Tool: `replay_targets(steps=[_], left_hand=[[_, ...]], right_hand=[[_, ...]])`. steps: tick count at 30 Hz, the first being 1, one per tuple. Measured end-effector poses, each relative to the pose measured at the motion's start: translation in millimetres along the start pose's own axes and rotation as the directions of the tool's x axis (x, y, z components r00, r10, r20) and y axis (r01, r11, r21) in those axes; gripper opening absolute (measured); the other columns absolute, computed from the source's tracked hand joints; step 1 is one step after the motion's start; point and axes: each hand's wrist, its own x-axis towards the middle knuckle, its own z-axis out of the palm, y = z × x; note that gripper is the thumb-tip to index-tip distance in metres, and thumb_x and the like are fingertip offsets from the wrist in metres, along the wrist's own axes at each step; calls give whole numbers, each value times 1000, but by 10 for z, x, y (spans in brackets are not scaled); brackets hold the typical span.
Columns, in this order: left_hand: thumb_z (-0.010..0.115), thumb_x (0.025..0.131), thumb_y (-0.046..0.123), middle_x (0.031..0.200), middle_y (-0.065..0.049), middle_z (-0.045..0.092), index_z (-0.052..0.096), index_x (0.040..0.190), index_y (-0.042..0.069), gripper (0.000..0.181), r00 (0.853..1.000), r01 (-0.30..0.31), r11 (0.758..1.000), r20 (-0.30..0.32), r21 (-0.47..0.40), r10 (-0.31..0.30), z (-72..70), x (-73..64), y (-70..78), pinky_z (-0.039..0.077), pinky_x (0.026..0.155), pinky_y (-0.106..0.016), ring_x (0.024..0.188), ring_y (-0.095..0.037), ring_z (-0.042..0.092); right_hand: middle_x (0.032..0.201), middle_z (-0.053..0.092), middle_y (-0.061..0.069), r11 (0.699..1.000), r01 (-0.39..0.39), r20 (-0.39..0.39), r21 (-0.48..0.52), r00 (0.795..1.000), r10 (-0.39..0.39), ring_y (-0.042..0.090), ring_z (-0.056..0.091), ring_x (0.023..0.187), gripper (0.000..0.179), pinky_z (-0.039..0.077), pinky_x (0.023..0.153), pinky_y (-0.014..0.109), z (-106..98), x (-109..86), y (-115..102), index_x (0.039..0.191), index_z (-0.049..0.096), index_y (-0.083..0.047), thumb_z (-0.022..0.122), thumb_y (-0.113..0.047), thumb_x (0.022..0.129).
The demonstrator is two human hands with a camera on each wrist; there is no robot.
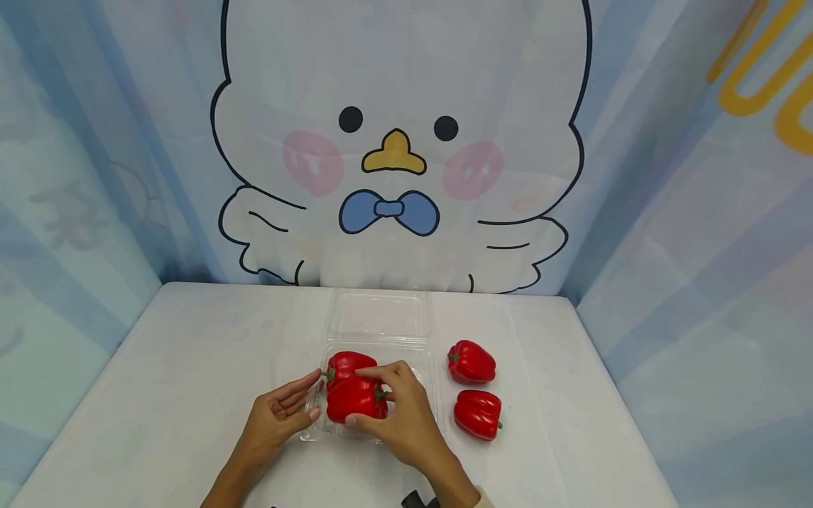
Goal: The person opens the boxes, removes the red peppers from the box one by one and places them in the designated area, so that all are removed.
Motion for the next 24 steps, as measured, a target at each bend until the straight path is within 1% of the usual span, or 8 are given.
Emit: replay_targets(steps=[5,10,13,17,24], left_hand=[[82,90,0,154,-12,61,62,148,5,61,1000,-3,1000,-13,-5,3,2,7,-26,55,104,-20,144,-28,55],[82,89,-2,154,-10,61,63,148,5,62,1000,3,1000,-11,-18,-3,-3,13,-41,54,105,-19,140,-16,58],[81,89,-2,155,-12,60,62,148,4,62,1000,-7,1000,0,-19,7,-12,15,-50,52,106,-17,138,-10,58],[81,89,-3,156,-16,58,60,149,1,63,999,-30,999,11,-15,30,-22,20,-56,51,107,-16,138,-10,58],[83,89,-1,156,-15,58,60,149,2,64,1000,-27,1000,13,-7,27,-19,15,-42,50,108,-16,140,-15,56]], right_hand=[[123,63,-5,1000,18,-37,12,999,-18,20,62,123,59,64,100,43,-55,-12,-43,134,71,-40,94,-38,80],[125,62,-10,1000,31,-71,0,997,-31,17,62,123,61,64,100,39,-135,-14,-90,133,71,-42,96,-36,77],[126,62,-11,999,33,-95,-7,995,-34,17,62,123,63,64,101,39,-197,-14,-118,132,70,-43,98,-33,75],[129,63,-9,999,40,-122,-16,992,-42,19,62,124,65,63,101,40,-291,-12,-145,133,71,-40,98,-30,75],[134,62,-7,998,62,-158,-30,985,-66,19,61,126,67,62,103,41,-439,-9,-141,135,70,-36,98,-29,75]])
